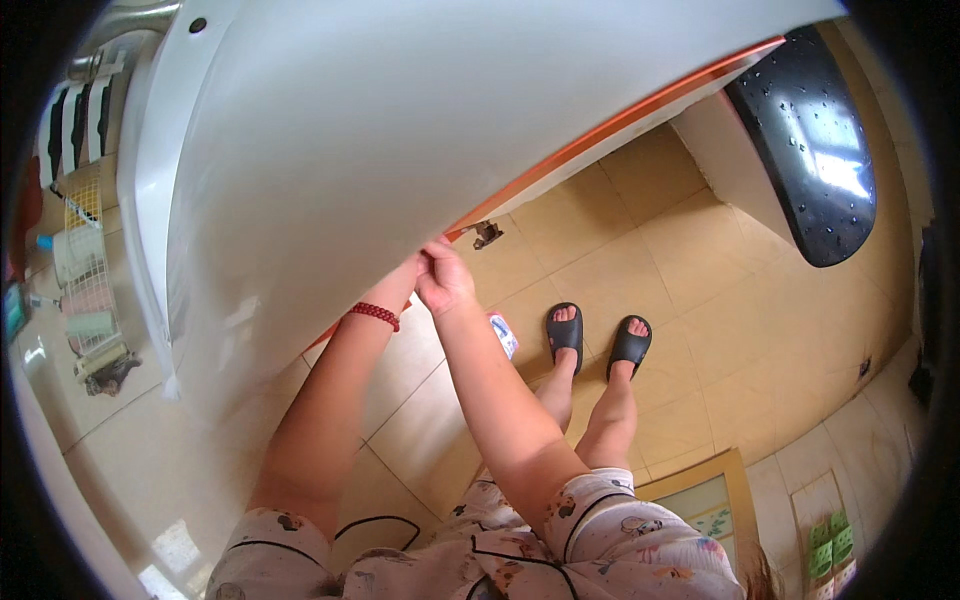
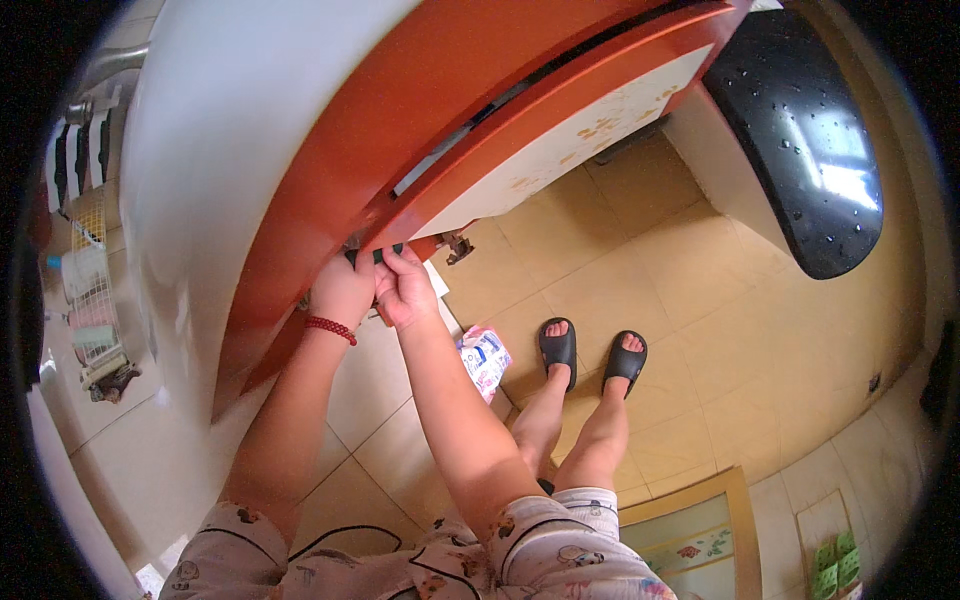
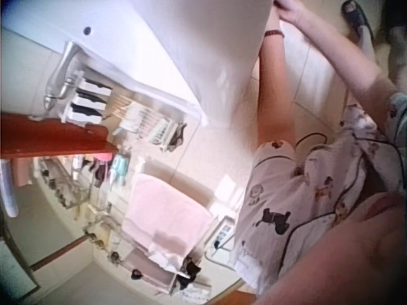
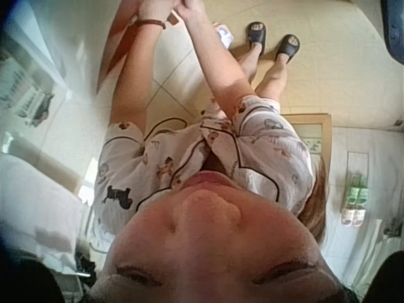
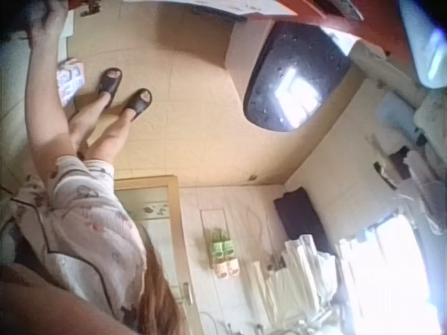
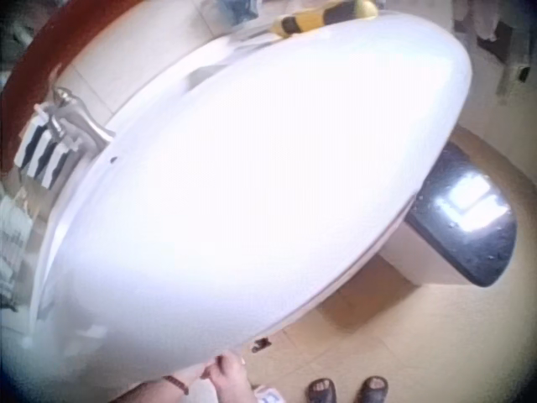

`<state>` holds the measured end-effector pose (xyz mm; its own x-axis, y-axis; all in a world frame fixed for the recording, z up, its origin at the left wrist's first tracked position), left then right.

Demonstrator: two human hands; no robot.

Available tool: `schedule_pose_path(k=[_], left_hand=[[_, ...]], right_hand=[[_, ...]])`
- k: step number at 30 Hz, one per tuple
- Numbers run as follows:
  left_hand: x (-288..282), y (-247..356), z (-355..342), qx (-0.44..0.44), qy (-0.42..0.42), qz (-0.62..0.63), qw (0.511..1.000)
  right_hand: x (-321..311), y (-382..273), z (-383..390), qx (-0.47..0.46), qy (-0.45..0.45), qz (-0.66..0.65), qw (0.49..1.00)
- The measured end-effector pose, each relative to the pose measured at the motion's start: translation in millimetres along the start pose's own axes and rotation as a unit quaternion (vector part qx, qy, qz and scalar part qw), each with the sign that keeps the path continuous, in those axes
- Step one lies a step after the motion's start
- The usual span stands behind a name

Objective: The person uses a screwdriver to tighten or adjust the hinge screws inside a red and white floor cabinet, then handles a detached hinge component by hand.

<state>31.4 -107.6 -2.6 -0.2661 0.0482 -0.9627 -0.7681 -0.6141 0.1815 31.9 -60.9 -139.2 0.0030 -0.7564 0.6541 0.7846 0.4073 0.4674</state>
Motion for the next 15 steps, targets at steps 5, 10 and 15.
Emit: schedule_pose_path(k=[5,10,15], left_hand=[[16.4,17.3,-1.1,0.184,-0.051,-0.053,0.980],[40.7,15.4,5.2,0.221,-0.123,-0.125,0.959],[68.6,-4.3,7.0,0.240,-0.201,-0.367,0.876]], right_hand=[[-13.4,-16.7,-12.0,0.018,0.038,-0.040,0.998],[0.6,-26.9,10.5,-0.008,0.057,-0.034,0.998],[7.9,-3.5,15.5,0.025,0.087,0.002,0.996]])
Point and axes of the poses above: each hand's wrist, its own z-axis away from the middle knuckle, its own x-axis out of the palm, y = z × x, the point moved 10 cm from there along -z, towards the middle knuckle, and after that the axes turned 10 degrees about y, right-handed, at the moved point
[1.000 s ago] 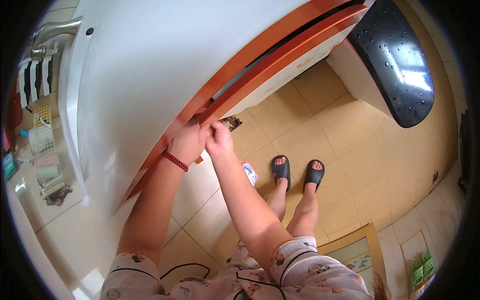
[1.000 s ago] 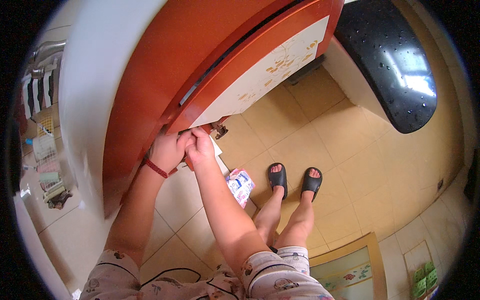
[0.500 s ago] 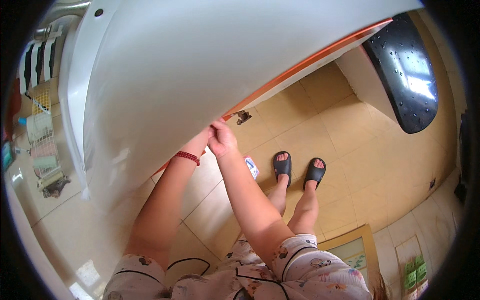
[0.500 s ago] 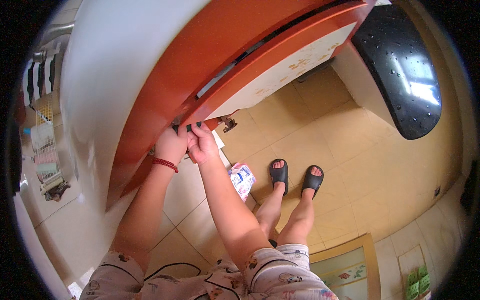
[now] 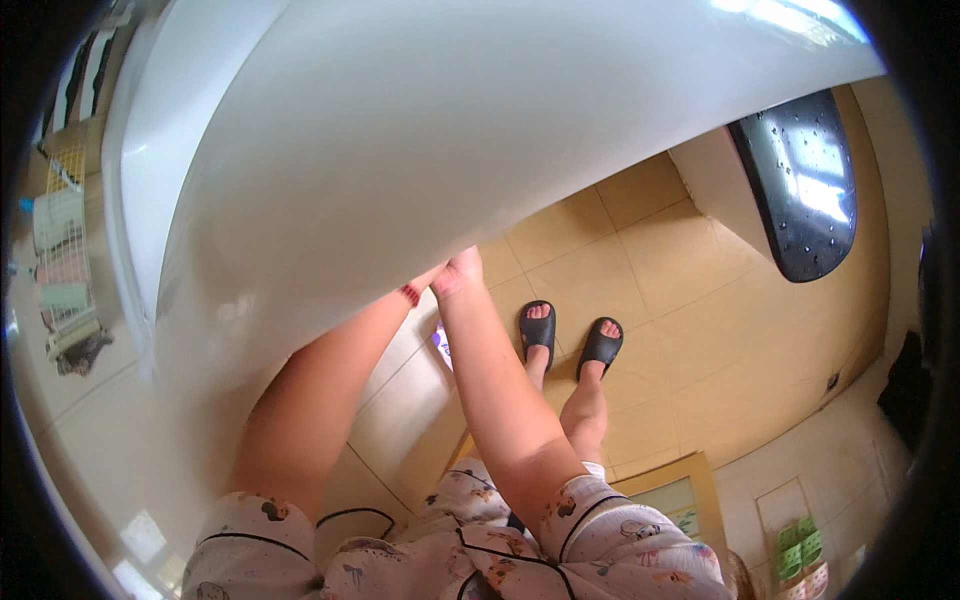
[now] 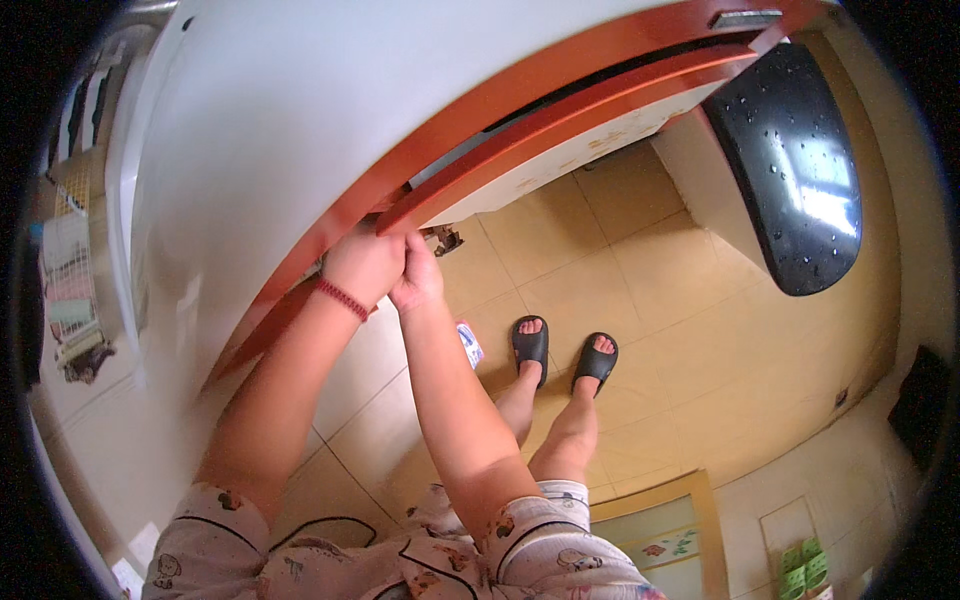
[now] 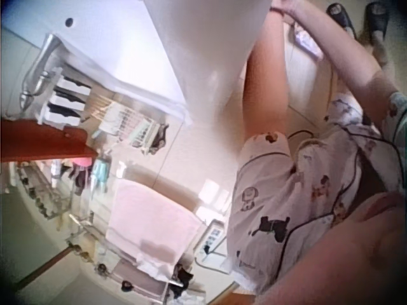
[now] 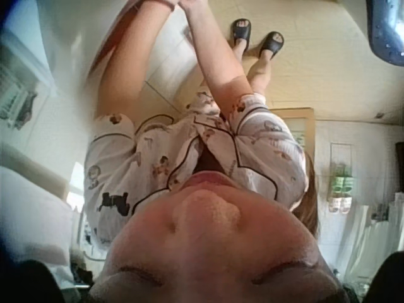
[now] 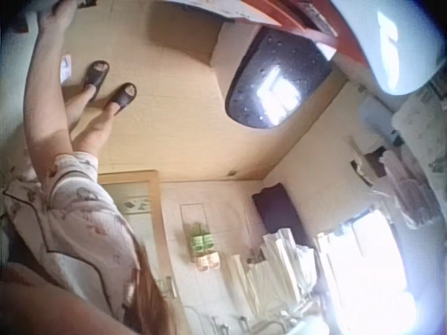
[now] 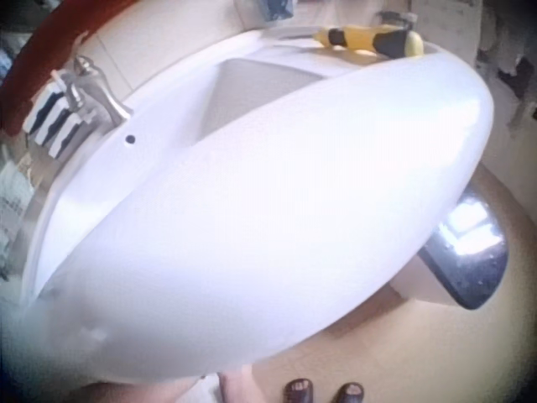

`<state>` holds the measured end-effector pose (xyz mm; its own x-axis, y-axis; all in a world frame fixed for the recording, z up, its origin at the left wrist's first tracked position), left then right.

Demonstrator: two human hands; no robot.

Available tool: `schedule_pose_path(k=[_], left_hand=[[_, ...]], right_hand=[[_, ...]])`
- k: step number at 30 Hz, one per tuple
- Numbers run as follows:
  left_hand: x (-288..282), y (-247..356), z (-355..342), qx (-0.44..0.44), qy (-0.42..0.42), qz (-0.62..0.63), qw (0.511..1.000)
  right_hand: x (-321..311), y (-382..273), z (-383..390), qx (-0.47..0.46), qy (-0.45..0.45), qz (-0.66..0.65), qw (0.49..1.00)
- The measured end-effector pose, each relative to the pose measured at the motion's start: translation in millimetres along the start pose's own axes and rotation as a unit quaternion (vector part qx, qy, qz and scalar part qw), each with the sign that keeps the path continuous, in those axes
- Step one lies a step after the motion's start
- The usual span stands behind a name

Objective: The person uses a screwdriver to tighten or adjust the hinge screws inside a red and white floor cabinet, then handles a detached hinge component by hand.

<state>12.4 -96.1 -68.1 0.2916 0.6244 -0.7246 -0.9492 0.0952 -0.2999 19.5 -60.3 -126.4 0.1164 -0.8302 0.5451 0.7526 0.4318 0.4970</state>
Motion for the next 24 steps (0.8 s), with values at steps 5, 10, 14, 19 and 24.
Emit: schedule_pose_path(k=[5,10,14,19,24], left_hand=[[-10.6,-30.8,-1.3,-0.230,0.008,0.352,0.907],[-25.9,13.9,-19.5,-0.139,0.102,0.085,0.981],[-59.7,0.3,14.6,-0.192,0.124,0.322,0.919],[-53.9,-12.8,22.0,-0.121,0.256,0.412,0.866],[-19.8,-40.9,52.4,-0.185,0.346,0.556,0.733]], right_hand=[[-20.5,-47.2,21.4,-0.123,0.085,0.342,0.928],[-12.0,-114.4,54.3,-0.373,0.054,0.566,0.733],[55.6,-76.6,100.8,-0.481,-0.064,0.719,0.498],[85.7,-42.0,103.5,-0.520,-0.103,0.788,0.314],[86.8,-14.1,85.9,-0.486,-0.106,0.846,0.191]])
Point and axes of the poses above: each hand's wrist, its own z-axis away from the middle knuckle, its own x-axis out of the palm, y = z × x, the point moved 10 cm from there along -z, towards the middle knuckle, and after that the axes turned 10 degrees about y, right-handed, at the moved point
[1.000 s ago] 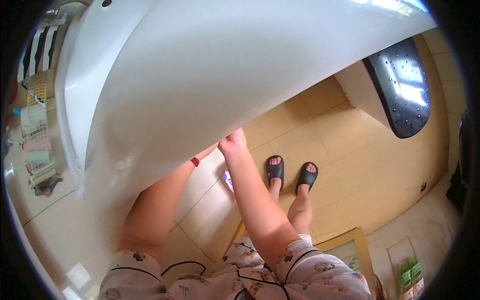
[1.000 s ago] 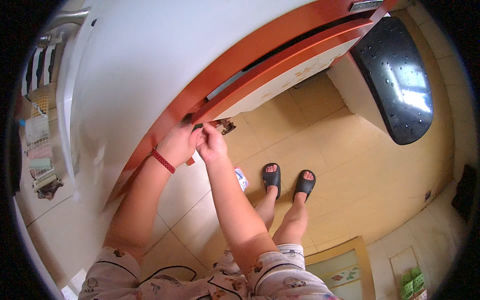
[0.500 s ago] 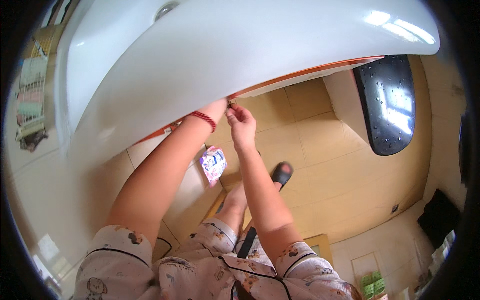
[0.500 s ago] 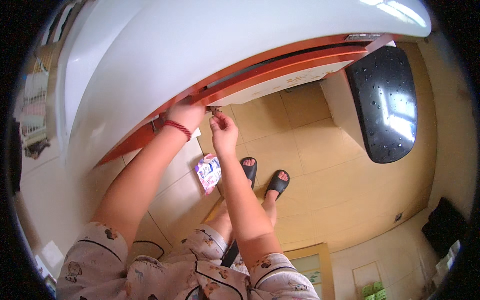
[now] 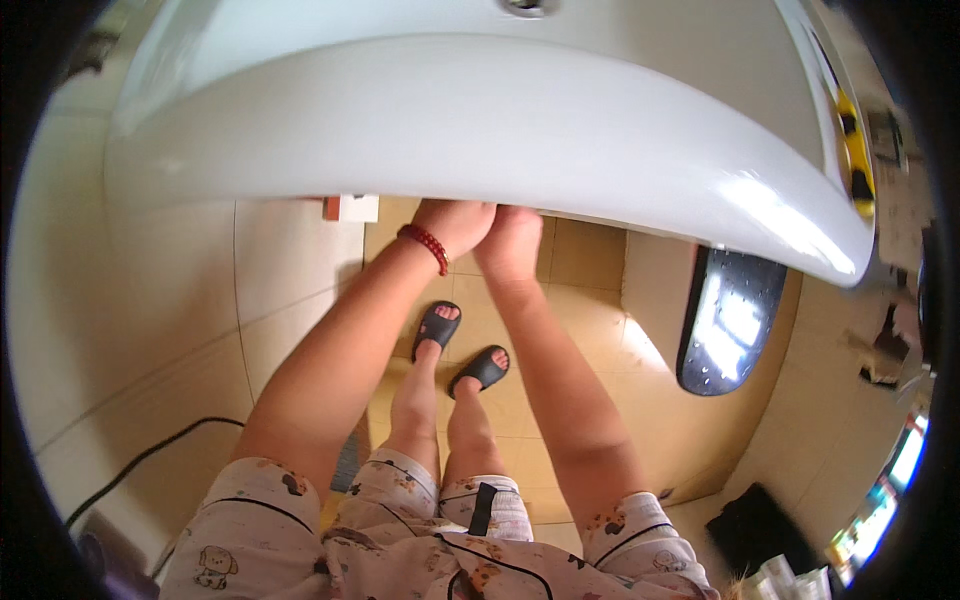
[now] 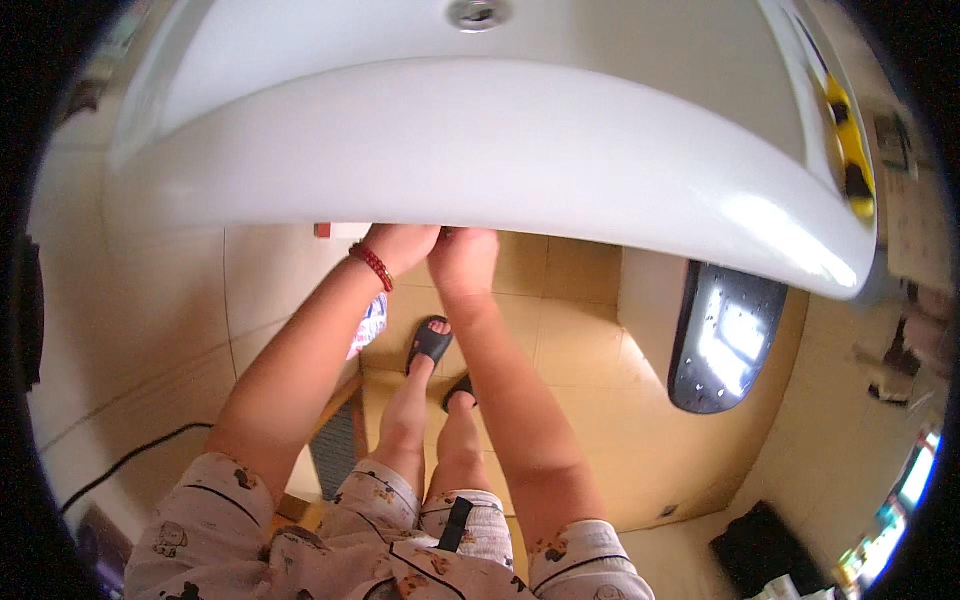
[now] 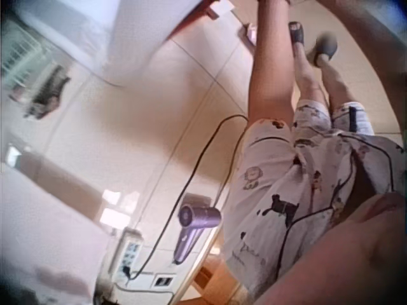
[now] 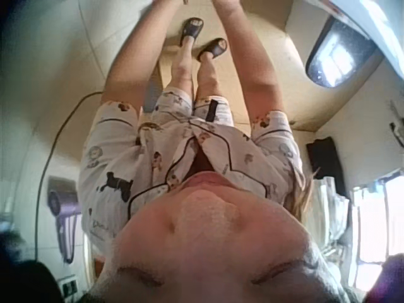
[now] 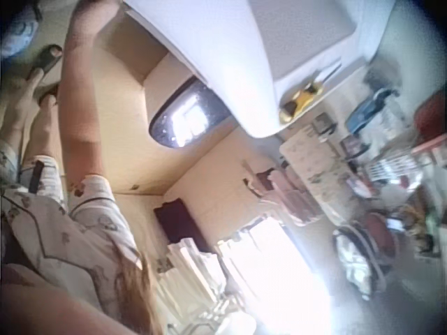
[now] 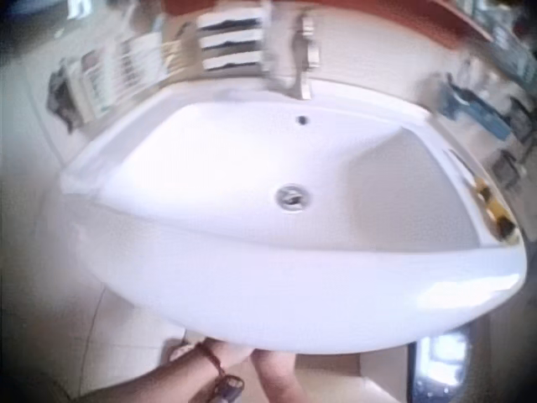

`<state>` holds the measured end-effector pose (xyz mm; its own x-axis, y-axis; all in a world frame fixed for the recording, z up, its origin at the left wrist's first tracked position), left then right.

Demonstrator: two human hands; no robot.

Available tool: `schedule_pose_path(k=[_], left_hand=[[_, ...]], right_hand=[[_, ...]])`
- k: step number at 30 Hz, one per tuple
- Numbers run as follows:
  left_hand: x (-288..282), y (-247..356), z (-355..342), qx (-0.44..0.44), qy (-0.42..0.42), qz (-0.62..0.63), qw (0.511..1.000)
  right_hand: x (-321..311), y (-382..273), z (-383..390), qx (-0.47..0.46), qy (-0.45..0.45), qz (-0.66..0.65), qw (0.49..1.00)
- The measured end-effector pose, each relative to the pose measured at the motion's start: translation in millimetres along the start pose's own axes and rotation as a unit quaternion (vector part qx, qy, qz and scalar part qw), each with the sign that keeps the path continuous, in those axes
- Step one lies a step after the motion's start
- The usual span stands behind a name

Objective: The person uses a screwdriver to tighten or adjust the hinge screws inside a red and white floor cabinet, then handles a detached hinge component by hand.

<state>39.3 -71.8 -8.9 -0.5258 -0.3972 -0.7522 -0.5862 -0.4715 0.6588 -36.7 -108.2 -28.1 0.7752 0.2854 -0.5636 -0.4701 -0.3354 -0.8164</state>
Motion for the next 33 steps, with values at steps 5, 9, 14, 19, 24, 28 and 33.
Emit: schedule_pose_path(k=[5,9,14,19,24,28,33], left_hand=[[-20.0,-62.2,88.2,-0.160,0.216,0.138,0.953],[-8.3,-98.1,178.4,-0.248,0.174,0.137,0.943],[6.0,-114.3,231.8,-0.285,0.127,0.152,0.938],[-5.2,-126.3,254.3,-0.295,0.126,0.162,0.933],[-7.5,-148.8,269.8,-0.372,0.099,0.167,0.908],[-11.3,-141.6,273.4,-0.314,0.175,0.132,0.924],[9.8,-130.7,290.6,-0.382,0.210,0.207,0.876]], right_hand=[[-7.9,-34.8,-15.0,-0.202,0.031,0.093,0.975],[58.5,-24.2,-22.2,-0.354,-0.183,0.435,0.808],[73.0,-43.4,-33.9,-0.514,-0.102,0.451,0.723],[41.9,62.1,-48.0,0.254,-0.278,0.270,0.886],[42.6,44.3,-60.2,-0.023,-0.276,0.477,0.835],[60.8,-10.5,-37.4,-0.231,-0.212,0.477,0.821],[70.9,-42.1,-17.1,-0.381,-0.296,0.355,0.801]])
Point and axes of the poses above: each hand's wrist, its own z-axis away from the middle knuckle, its own x-axis out of the palm, y = z × x, the point moved 10 cm from there along -z, towards the middle knuckle, and after that the axes turned 10 degrees about y, right-handed, at the moved point
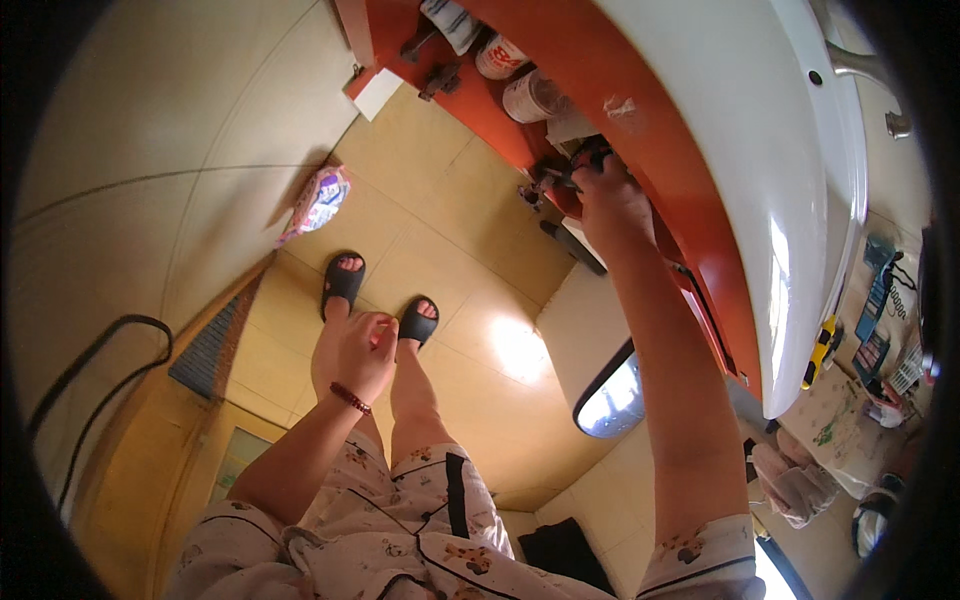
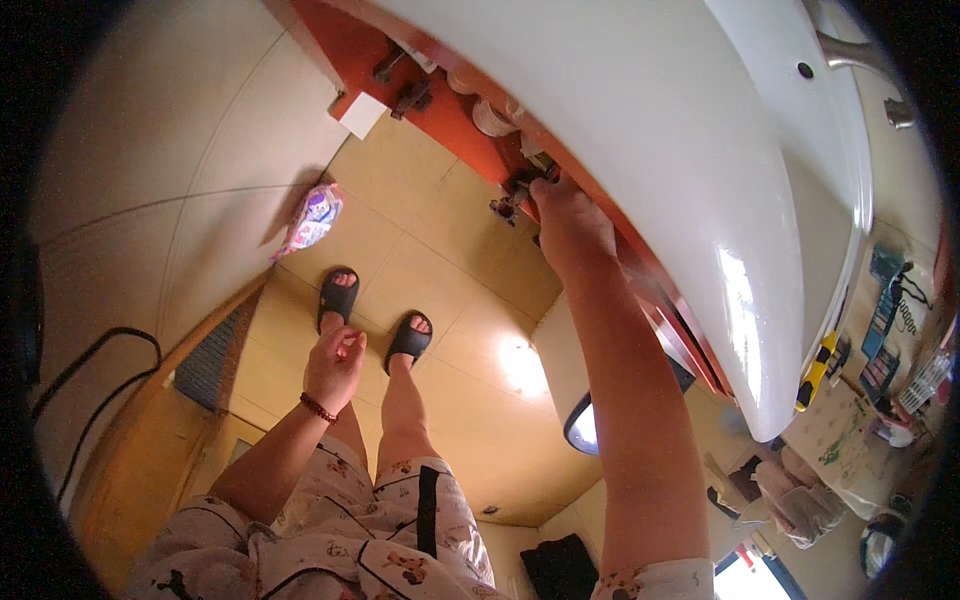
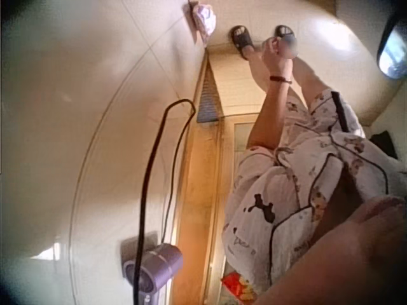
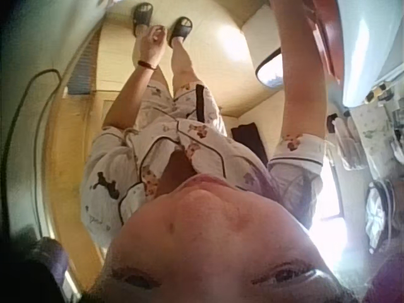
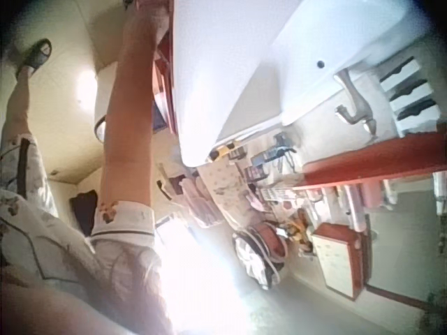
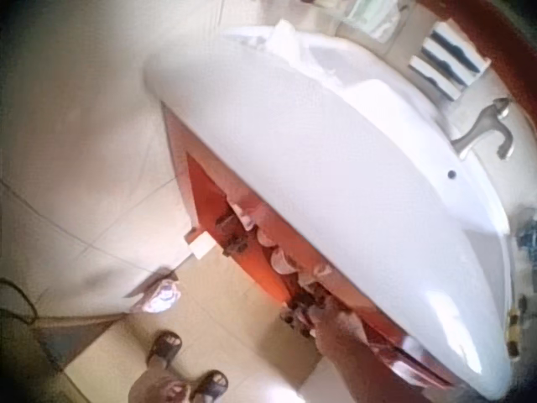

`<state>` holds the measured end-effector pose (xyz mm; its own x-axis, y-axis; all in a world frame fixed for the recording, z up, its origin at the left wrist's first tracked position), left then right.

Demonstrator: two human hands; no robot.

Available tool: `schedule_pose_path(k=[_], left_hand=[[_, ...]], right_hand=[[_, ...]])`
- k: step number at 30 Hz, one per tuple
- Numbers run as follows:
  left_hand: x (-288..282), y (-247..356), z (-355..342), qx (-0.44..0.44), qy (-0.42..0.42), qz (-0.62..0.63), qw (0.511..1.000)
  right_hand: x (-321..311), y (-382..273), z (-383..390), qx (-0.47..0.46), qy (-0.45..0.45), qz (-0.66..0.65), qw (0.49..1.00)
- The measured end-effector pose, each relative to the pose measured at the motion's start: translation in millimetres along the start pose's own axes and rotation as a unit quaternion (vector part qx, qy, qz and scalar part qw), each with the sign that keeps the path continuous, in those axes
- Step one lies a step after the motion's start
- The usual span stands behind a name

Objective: The person uses a screwdriver to tighten or adjust the hinge screws inside a red and white floor cabinet, then handles a detached hinge component by hand.

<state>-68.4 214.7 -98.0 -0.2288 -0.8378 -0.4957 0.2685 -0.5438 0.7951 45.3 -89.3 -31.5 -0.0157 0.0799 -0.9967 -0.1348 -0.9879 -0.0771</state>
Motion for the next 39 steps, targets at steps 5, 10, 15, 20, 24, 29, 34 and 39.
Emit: schedule_pose_path(k=[5,10,15,20,24,29,34,39], left_hand=[[27.8,-63.4,37.5,-0.210,-0.001,0.101,0.972],[37.7,-67.5,53.0,-0.281,-0.003,0.164,0.946],[41.4,-72.5,57.5,-0.281,-0.001,0.207,0.937],[25.9,-89.7,57.3,-0.265,0.021,0.158,0.951],[25.3,-79.1,56.0,-0.271,0.016,0.156,0.950],[28.5,-83.1,72.6,-0.283,-0.006,0.185,0.941],[14.4,-91.9,81.6,-0.294,-0.005,0.136,0.946],[18.7,-104.4,83.2,-0.306,0.023,0.194,0.932]], right_hand=[[5.0,-14.6,5.0,-0.036,-0.024,0.099,0.994],[10.6,15.8,11.1,0.146,-0.062,0.067,0.985],[-4.8,60.4,-2.8,0.193,0.105,0.180,0.959],[7.5,16.7,-9.3,0.103,-0.035,0.135,0.985],[2.0,-39.4,-15.6,-0.088,-0.028,0.119,0.989],[13.8,-69.2,-13.8,-0.190,-0.072,0.181,0.962],[3.1,-40.0,-5.3,-0.058,-0.069,0.154,0.984],[1.3,-8.4,0.0,-0.032,-0.038,0.087,0.995]])
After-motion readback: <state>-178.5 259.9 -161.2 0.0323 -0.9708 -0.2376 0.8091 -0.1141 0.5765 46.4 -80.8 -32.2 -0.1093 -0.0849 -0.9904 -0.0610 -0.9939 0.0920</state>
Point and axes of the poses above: each hand's wrist, its own z-axis away from the middle knuckle, its own x-axis out of the palm, y = z × x, the point moved 10 cm from there along -z, towards the middle knuckle, and after that the axes turned 10 degrees about y, right-handed, at the moved point
